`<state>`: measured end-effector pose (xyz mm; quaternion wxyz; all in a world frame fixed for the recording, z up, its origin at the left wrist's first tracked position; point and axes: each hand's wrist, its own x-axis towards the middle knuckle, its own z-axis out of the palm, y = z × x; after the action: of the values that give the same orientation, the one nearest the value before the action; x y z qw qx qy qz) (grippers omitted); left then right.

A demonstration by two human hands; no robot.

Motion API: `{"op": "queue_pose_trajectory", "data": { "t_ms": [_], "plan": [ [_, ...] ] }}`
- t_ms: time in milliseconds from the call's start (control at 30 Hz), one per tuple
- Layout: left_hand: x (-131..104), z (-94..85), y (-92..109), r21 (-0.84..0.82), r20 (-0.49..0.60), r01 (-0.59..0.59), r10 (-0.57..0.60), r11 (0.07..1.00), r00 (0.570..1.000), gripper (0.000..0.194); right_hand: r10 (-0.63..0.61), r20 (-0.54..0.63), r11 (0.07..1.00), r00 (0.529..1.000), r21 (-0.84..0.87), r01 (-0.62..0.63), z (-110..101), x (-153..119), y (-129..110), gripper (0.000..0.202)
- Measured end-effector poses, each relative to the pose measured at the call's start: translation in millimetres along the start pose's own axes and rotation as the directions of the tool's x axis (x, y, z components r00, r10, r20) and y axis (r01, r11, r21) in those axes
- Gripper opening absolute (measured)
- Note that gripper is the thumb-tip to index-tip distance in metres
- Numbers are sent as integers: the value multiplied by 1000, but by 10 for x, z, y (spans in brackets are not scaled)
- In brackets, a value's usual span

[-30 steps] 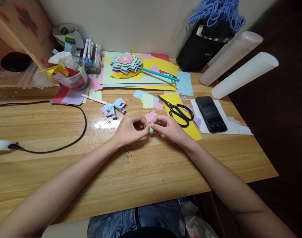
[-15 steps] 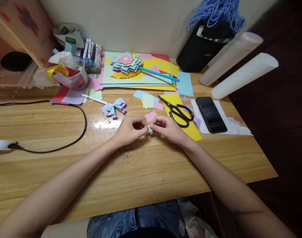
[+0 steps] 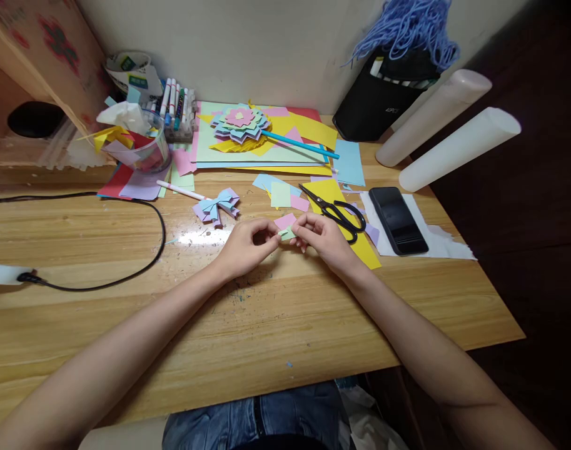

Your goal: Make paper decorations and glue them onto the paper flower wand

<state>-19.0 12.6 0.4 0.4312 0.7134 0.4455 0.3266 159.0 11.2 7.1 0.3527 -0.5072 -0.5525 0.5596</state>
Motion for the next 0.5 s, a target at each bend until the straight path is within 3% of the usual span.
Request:
{"op": "queue_pose_trajectory", "data": {
  "t_ms": [133, 367, 500],
  "plan": [
    [-4, 11, -22, 19, -35, -8, 9, 1000, 999, 14, -4, 35, 1000, 999, -20, 4, 8, 9, 19, 23],
    [-17, 17, -7, 132, -84, -28, 39, 991, 996, 13, -138, 105, 968, 985, -197, 156, -24, -23, 2, 18],
    [-24, 18, -12, 167, -79, -49, 63, 985, 995, 14, -132, 98, 954, 986, -258, 153, -33, -28, 3, 14]
  ]
}}
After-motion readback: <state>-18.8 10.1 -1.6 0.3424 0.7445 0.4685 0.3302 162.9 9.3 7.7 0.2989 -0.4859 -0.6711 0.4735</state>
